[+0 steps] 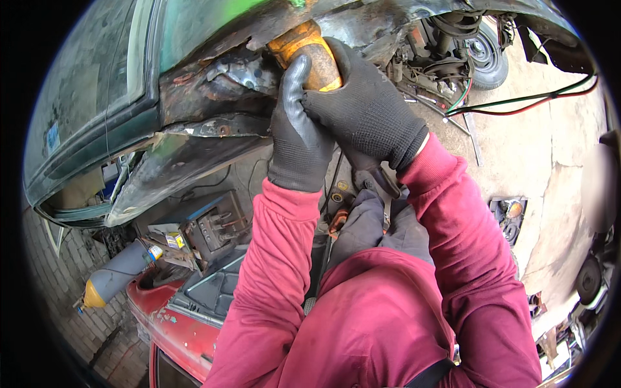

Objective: The person uses an angle grinder to cut and grind a section of a car's front frame, then uses a welding torch to weld the area, and finally hammers the welded section to shape it.

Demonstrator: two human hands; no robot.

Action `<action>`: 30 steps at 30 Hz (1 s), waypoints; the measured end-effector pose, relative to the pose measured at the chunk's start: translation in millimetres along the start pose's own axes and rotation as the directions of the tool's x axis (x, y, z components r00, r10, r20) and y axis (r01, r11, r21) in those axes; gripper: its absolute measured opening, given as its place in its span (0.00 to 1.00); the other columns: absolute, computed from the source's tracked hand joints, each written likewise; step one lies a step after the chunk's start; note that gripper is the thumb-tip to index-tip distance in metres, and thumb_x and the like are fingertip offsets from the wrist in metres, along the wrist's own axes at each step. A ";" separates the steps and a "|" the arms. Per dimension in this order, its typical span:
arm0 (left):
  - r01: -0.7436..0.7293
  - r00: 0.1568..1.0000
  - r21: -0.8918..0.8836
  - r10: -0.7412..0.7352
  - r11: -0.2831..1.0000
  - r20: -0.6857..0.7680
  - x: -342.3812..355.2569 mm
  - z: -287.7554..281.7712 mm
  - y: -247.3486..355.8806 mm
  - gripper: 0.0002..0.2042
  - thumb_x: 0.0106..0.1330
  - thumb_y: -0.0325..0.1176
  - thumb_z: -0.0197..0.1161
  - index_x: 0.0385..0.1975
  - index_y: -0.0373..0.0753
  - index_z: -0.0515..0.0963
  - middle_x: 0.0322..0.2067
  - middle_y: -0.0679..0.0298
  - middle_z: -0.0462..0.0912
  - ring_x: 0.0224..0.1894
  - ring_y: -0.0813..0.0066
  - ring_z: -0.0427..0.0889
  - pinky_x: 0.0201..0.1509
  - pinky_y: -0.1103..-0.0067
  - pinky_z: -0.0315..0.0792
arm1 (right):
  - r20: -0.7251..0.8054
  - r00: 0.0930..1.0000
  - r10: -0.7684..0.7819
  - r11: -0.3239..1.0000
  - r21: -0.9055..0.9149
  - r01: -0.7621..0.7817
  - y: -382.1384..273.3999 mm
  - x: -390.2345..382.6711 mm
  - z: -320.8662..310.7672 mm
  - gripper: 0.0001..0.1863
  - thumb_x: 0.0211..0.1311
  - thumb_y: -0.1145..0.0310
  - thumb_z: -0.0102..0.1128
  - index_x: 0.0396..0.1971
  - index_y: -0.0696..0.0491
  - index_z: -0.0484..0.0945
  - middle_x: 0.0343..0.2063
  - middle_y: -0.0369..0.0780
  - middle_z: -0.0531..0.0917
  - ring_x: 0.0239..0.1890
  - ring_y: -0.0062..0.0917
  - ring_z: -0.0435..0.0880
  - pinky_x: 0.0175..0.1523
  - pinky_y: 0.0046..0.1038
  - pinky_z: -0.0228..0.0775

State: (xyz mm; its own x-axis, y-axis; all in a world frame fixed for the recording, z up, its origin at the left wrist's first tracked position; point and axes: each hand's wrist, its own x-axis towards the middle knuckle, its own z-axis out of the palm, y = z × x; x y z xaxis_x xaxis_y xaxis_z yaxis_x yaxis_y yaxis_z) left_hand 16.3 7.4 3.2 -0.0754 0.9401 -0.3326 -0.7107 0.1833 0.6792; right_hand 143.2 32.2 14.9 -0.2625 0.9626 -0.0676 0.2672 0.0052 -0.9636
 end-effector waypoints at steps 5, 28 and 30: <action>0.041 0.998 -0.154 -0.032 0.987 0.061 0.5 -4.4 0.4 0.24 0.82 0.49 0.60 0.65 0.36 0.75 0.56 0.58 0.85 0.59 0.67 0.86 0.68 0.67 0.79 | 0.048 0.956 -0.289 0.836 -0.474 0.276 -9.6 -3.1 0.8 0.35 0.63 0.58 0.69 0.68 0.58 0.75 0.52 0.54 0.87 0.51 0.44 0.90 0.60 0.38 0.80; -0.036 0.989 -0.037 0.041 0.999 0.140 28.6 -8.7 -7.4 0.27 0.76 0.48 0.68 0.67 0.37 0.76 0.57 0.60 0.85 0.59 0.68 0.87 0.70 0.68 0.79 | 0.277 0.844 -0.460 0.689 -0.488 0.536 -18.8 24.3 -12.0 0.32 0.67 0.62 0.70 0.67 0.62 0.76 0.53 0.46 0.88 0.48 0.28 0.88 0.59 0.30 0.80; -0.020 0.987 -0.130 0.040 0.991 0.158 27.8 -6.8 -4.9 0.26 0.77 0.48 0.68 0.66 0.37 0.76 0.57 0.60 0.85 0.59 0.68 0.87 0.70 0.68 0.79 | 0.138 0.976 -0.169 0.960 -0.201 0.194 -19.7 21.2 -8.1 0.32 0.67 0.61 0.71 0.67 0.61 0.76 0.52 0.45 0.88 0.47 0.27 0.88 0.58 0.31 0.80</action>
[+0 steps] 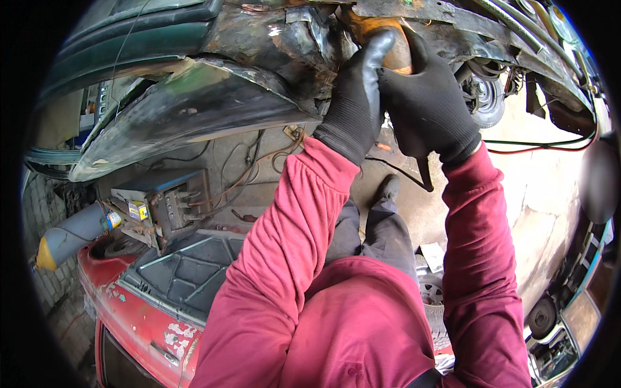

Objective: The person uses an angle grinder to cut and grind a section of a car's front frame, then uses a welding torch to weld the area, and finally hammers the welded section to shape it.

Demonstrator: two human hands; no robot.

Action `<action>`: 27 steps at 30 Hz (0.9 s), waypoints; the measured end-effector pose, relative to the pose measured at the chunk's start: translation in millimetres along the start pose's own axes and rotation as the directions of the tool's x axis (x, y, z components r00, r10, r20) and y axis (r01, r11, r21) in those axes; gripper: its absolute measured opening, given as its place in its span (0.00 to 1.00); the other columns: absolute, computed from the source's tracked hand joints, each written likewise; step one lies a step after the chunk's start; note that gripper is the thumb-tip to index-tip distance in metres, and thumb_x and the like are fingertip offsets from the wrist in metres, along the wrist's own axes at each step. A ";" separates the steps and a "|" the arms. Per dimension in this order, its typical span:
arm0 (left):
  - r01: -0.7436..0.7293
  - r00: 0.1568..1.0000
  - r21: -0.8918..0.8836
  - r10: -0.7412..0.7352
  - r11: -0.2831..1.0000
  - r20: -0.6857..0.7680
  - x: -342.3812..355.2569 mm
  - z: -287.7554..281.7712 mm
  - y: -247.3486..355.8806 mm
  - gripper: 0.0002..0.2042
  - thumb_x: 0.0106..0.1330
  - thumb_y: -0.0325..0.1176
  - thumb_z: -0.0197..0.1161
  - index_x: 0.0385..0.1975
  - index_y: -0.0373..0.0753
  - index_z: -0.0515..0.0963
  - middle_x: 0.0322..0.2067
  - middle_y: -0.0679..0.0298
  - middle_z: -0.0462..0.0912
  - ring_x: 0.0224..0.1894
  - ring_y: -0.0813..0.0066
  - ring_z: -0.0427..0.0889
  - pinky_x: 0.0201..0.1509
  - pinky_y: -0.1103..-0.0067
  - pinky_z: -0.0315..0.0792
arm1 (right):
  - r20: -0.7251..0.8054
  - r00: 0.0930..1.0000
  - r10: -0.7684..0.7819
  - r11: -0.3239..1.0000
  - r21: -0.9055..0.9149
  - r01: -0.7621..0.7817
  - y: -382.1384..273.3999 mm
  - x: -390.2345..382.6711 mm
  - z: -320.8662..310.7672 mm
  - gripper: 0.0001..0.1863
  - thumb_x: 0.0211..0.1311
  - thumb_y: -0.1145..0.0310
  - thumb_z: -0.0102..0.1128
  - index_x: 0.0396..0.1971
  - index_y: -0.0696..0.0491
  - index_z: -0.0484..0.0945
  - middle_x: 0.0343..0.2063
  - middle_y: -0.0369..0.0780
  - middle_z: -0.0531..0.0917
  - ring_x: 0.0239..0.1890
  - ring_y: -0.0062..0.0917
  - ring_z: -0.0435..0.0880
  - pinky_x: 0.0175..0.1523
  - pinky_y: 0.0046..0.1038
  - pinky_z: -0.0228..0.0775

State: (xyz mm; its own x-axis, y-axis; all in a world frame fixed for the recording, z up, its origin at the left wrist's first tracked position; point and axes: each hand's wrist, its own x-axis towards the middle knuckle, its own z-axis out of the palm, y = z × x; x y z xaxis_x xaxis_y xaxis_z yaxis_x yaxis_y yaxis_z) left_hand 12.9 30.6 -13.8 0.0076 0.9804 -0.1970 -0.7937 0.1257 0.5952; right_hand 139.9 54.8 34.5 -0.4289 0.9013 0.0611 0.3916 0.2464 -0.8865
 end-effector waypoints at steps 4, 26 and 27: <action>0.009 0.996 0.079 -0.002 0.997 -0.095 -1.7 6.2 -1.9 0.26 0.77 0.51 0.66 0.61 0.33 0.81 0.50 0.60 0.87 0.51 0.72 0.86 0.63 0.73 0.78 | -0.012 0.998 0.057 0.988 0.143 -0.055 2.6 -3.0 2.8 0.30 0.69 0.62 0.69 0.67 0.60 0.77 0.48 0.41 0.89 0.46 0.22 0.87 0.56 0.30 0.81; 0.091 0.995 0.235 -0.079 0.968 -0.059 -51.9 21.4 -4.1 0.23 0.82 0.43 0.61 0.69 0.35 0.75 0.61 0.58 0.83 0.64 0.70 0.83 0.73 0.71 0.74 | 0.047 0.982 0.182 0.978 0.093 -0.185 -16.0 -51.1 -10.7 0.19 0.66 0.65 0.69 0.54 0.56 0.83 0.48 0.49 0.85 0.45 0.36 0.89 0.52 0.34 0.82; 0.029 0.999 0.349 -0.017 0.937 -0.038 -46.2 17.7 -5.0 0.21 0.84 0.38 0.59 0.70 0.36 0.74 0.62 0.58 0.82 0.64 0.70 0.82 0.74 0.72 0.73 | 0.044 0.992 0.121 0.992 0.014 -0.122 -13.7 -47.4 -11.2 0.16 0.66 0.66 0.68 0.52 0.55 0.84 0.48 0.49 0.85 0.45 0.36 0.90 0.51 0.34 0.83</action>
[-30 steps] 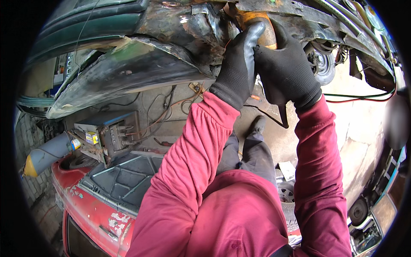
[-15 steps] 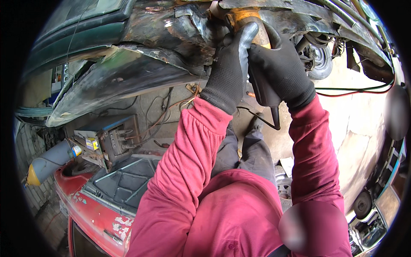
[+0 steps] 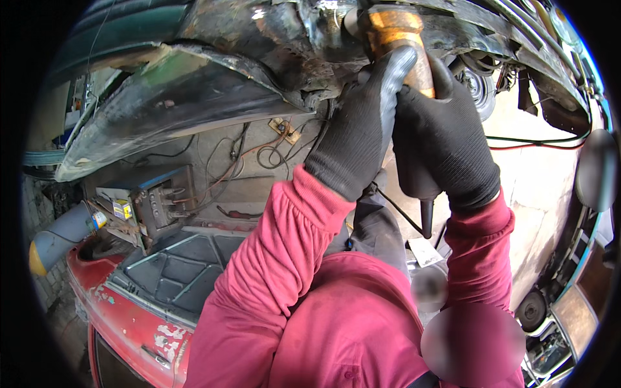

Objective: The person uses an angle grinder to cut and grind a section of a car's front frame, then uses a welding torch to weld the area, and finally hammers the welded section to shape it.

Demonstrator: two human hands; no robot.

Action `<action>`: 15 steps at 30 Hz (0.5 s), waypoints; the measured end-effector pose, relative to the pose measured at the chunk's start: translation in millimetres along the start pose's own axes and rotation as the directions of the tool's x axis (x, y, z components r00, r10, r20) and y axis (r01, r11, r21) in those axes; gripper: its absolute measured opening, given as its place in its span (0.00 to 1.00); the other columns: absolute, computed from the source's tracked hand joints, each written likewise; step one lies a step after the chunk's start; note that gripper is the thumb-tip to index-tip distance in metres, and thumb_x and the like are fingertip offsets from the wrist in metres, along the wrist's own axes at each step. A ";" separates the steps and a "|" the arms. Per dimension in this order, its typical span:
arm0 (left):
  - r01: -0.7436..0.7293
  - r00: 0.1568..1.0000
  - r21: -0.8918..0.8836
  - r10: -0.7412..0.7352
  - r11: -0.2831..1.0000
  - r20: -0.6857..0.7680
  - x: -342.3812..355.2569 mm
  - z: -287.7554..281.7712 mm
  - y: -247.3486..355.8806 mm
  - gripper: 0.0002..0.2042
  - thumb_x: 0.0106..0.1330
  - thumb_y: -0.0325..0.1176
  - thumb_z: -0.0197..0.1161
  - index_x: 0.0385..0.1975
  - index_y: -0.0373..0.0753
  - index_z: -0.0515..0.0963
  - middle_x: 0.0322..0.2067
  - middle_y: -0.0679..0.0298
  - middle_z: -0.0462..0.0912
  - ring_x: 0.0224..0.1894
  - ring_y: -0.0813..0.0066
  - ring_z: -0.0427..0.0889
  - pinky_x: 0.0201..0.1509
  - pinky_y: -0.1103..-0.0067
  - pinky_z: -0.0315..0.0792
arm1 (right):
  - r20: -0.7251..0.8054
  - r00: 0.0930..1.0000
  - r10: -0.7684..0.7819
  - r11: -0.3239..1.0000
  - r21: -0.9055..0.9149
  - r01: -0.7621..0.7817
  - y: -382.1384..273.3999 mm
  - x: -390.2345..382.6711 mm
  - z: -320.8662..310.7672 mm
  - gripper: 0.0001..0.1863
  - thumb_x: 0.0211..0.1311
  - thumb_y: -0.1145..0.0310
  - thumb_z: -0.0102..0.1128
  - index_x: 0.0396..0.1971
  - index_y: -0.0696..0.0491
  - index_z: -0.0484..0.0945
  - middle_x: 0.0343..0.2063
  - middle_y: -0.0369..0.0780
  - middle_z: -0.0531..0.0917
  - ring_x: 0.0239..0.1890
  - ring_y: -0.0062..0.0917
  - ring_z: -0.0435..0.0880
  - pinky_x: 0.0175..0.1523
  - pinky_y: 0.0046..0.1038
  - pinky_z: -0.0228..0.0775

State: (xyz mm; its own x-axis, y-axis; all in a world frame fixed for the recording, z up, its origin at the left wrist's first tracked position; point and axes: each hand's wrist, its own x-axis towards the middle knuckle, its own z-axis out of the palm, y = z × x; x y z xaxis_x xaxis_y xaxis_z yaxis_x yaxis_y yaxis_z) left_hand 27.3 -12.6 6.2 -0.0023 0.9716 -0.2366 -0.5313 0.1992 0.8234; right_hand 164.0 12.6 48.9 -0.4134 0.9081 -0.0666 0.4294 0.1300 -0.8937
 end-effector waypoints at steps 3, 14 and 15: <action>-0.111 0.993 0.304 0.091 0.946 0.079 14.7 -9.4 -7.1 0.18 0.87 0.29 0.49 0.73 0.40 0.72 0.63 0.59 0.81 0.63 0.71 0.83 0.75 0.72 0.74 | 0.023 0.972 -0.235 0.917 -0.327 0.230 5.9 13.2 -3.2 0.11 0.67 0.68 0.67 0.48 0.51 0.87 0.49 0.48 0.84 0.44 0.37 0.90 0.50 0.33 0.84; -0.285 0.958 0.333 0.280 0.899 0.064 42.3 -17.4 -13.5 0.16 0.87 0.39 0.50 0.65 0.40 0.77 0.46 0.51 0.86 0.47 0.62 0.86 0.57 0.65 0.80 | -0.045 0.997 -0.056 0.988 -0.143 0.049 -8.8 30.4 2.8 0.22 0.69 0.60 0.70 0.54 0.59 0.82 0.40 0.42 0.89 0.39 0.22 0.90 0.46 0.27 0.84; -0.176 0.984 0.268 0.160 0.947 0.078 41.1 -17.7 -9.4 0.18 0.88 0.39 0.50 0.68 0.40 0.75 0.54 0.56 0.84 0.54 0.68 0.85 0.64 0.68 0.79 | -0.012 0.982 0.189 0.961 0.207 -0.183 -11.4 29.5 4.0 0.21 0.69 0.60 0.70 0.54 0.58 0.82 0.41 0.42 0.89 0.39 0.22 0.90 0.46 0.27 0.84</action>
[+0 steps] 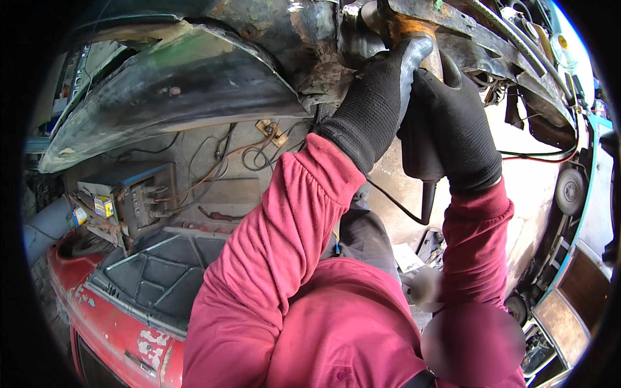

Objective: The person uses an angle grinder to cut and grind a section of a car's front frame, then uses a welding torch to weld the area, and finally hammers the welded section to shape it.

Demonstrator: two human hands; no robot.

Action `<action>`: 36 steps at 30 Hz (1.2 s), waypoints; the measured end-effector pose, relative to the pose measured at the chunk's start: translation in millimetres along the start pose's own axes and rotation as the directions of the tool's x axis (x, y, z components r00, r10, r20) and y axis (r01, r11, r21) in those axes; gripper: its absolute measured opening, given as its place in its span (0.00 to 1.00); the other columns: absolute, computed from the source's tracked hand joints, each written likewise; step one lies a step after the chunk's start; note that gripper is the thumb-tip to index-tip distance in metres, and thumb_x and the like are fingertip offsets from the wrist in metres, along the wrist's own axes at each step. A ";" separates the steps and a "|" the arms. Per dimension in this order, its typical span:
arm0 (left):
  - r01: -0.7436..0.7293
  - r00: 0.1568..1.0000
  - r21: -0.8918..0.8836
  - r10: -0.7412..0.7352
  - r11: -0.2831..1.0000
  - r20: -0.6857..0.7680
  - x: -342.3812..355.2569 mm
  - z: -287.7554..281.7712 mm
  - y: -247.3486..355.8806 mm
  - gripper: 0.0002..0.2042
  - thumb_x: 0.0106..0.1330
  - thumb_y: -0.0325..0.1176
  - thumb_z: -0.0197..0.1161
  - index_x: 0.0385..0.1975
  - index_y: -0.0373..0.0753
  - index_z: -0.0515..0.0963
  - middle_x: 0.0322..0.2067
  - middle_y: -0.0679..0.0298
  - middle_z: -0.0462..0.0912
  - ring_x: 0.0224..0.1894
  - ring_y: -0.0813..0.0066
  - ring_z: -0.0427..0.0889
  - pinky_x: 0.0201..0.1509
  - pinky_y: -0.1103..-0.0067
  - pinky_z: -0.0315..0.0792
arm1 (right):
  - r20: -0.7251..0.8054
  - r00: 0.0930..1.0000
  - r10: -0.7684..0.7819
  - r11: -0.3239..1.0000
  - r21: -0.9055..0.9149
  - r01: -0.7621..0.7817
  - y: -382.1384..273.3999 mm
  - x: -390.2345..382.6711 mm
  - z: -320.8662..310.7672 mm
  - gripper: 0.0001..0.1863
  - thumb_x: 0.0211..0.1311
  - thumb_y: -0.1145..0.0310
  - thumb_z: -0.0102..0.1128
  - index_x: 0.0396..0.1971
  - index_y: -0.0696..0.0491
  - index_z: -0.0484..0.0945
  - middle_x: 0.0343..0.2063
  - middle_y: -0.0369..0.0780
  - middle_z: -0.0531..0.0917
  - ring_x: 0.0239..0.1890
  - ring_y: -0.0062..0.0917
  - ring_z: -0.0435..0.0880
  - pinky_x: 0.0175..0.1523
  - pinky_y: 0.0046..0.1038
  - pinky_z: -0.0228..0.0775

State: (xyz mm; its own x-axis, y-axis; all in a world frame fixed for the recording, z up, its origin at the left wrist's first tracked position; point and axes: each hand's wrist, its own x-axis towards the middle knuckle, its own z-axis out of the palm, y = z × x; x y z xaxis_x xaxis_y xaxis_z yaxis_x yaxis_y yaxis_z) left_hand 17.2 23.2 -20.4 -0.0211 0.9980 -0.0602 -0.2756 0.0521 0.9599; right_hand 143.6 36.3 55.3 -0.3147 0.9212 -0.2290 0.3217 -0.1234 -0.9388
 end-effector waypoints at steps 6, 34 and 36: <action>0.117 0.989 -0.168 -0.130 0.979 -0.071 -2.0 -3.0 12.6 0.19 0.86 0.44 0.52 0.63 0.37 0.78 0.50 0.52 0.87 0.52 0.65 0.86 0.62 0.67 0.78 | 0.230 0.814 -0.534 0.607 -0.566 0.558 -2.4 8.1 0.4 0.20 0.67 0.64 0.70 0.54 0.59 0.82 0.41 0.42 0.89 0.39 0.23 0.90 0.46 0.27 0.84; 0.110 0.978 -0.311 -0.157 0.944 -0.133 -2.8 10.5 24.8 0.22 0.82 0.48 0.60 0.65 0.40 0.78 0.58 0.62 0.84 0.64 0.72 0.82 0.74 0.71 0.73 | 0.019 0.991 -0.129 0.981 0.147 0.125 11.6 5.1 -1.7 0.21 0.60 0.66 0.70 0.51 0.59 0.82 0.41 0.46 0.87 0.41 0.29 0.87 0.49 0.34 0.82; 0.095 0.983 -0.526 -0.164 0.845 -0.087 -3.0 8.8 19.6 0.22 0.81 0.47 0.62 0.64 0.38 0.80 0.55 0.60 0.86 0.60 0.71 0.84 0.70 0.71 0.75 | 0.142 0.901 -0.411 0.821 -0.373 0.433 8.1 3.0 -1.6 0.23 0.49 0.71 0.70 0.49 0.54 0.82 0.46 0.52 0.84 0.45 0.42 0.87 0.51 0.39 0.83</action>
State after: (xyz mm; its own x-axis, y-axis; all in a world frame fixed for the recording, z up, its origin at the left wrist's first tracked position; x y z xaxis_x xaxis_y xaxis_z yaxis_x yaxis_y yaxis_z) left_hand 20.3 21.6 0.9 -0.0587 0.9689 -0.2404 -0.7406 0.1192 0.6613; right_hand 146.8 38.7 47.4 -0.5424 0.8279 0.1426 0.4607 0.4350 -0.7736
